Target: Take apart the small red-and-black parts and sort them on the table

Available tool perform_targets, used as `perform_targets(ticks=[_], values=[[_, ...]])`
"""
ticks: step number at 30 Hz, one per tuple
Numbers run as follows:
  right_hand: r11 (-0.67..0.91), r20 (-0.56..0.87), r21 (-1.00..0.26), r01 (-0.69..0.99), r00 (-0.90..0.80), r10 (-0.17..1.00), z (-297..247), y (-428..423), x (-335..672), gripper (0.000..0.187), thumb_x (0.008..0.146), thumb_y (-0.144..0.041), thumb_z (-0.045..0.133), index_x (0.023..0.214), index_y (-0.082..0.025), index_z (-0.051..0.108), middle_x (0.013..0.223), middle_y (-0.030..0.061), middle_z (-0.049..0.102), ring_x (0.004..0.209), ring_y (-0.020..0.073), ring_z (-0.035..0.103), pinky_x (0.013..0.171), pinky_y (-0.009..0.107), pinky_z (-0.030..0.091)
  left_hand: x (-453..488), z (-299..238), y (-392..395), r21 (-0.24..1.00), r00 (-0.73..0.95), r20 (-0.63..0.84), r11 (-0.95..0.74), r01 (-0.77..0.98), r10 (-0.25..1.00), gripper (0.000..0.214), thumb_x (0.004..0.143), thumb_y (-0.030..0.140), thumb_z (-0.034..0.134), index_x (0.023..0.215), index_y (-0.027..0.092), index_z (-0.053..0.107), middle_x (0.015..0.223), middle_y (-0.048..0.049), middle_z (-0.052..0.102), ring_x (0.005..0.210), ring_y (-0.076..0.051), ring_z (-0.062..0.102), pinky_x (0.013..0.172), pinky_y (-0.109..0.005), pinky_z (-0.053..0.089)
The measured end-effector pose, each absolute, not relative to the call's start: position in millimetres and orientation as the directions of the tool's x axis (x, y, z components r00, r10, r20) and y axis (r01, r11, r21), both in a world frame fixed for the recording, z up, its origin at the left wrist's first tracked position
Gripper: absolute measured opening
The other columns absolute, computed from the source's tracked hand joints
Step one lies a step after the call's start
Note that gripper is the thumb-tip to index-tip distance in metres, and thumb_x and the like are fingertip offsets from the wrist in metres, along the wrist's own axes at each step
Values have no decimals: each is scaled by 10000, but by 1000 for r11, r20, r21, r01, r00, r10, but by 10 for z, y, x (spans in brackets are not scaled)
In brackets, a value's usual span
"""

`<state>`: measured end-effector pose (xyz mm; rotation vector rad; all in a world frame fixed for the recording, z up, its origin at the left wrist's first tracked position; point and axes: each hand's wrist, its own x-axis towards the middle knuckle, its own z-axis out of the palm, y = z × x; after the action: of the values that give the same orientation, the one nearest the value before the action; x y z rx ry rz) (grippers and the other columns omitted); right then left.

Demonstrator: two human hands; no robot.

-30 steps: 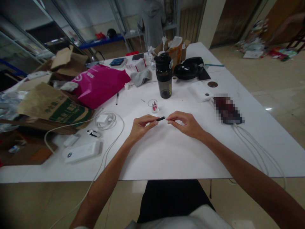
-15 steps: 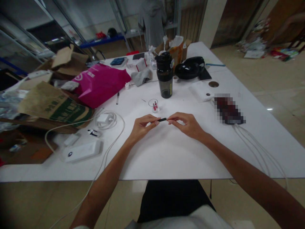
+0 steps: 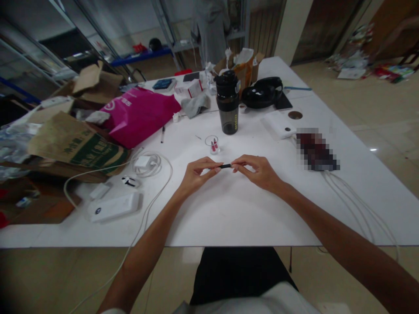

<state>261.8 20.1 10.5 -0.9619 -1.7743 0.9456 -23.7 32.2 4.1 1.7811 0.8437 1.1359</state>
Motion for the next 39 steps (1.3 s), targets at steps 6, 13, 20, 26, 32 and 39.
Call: perform_targets(ticks=[6, 13, 20, 26, 32, 39], values=[[415, 337, -879, 237, -307, 890, 88, 201, 2620, 382, 1068, -666, 827, 1110, -297, 918, 1002, 75, 912, 928, 274, 867, 840, 439, 696, -233, 22, 324, 898, 364, 377, -432, 81, 852, 259, 1032, 477, 957, 1260, 354, 973, 1012, -76, 869, 898, -211, 761, 827, -383, 570], [417, 343, -876, 243, -294, 892, 69, 204, 2612, 384, 1064, -674, 828, 1089, -302, 917, 978, 66, 908, 913, 270, 867, 834, 435, 691, -225, 29, 320, 897, 367, 375, -434, 88, 851, 263, 1034, 490, 953, 1253, 346, 975, 1013, -82, 869, 902, -218, 759, 839, -392, 580], [406, 338, -882, 237, -281, 898, 50, 203, 2592, 377, 1063, -674, 832, 1097, -308, 916, 977, 61, 904, 911, 273, 869, 850, 444, 698, -221, 34, 312, 898, 362, 382, -433, 71, 851, 254, 1024, 473, 965, 1247, 352, 977, 1022, -82, 867, 901, -219, 762, 832, -394, 583], [388, 322, -888, 246, -269, 908, 66, 191, 2578, 402, 1065, -690, 822, 1076, -301, 919, 941, 59, 895, 889, 267, 859, 838, 435, 704, -215, 40, 305, 893, 360, 393, -445, 71, 846, 245, 1020, 460, 967, 1234, 341, 980, 1019, -84, 867, 902, -219, 766, 837, -393, 594], [423, 355, -870, 254, -273, 894, 61, 187, 2582, 373, 997, -659, 911, 1113, -305, 928, 1035, 73, 914, 921, 274, 862, 829, 440, 706, -211, 36, 304, 891, 354, 396, -447, 75, 847, 249, 1018, 463, 972, 1234, 340, 980, 1014, -86, 863, 897, -218, 763, 828, -387, 598], [449, 368, -847, 285, -295, 882, 38, 193, 2593, 347, 1020, -622, 896, 1109, -288, 921, 1008, 70, 908, 888, 254, 851, 788, 407, 666, -211, 27, 305, 876, 363, 416, -475, 86, 834, 237, 1036, 444, 960, 1246, 335, 978, 1021, -85, 869, 901, -214, 771, 833, -377, 603]])
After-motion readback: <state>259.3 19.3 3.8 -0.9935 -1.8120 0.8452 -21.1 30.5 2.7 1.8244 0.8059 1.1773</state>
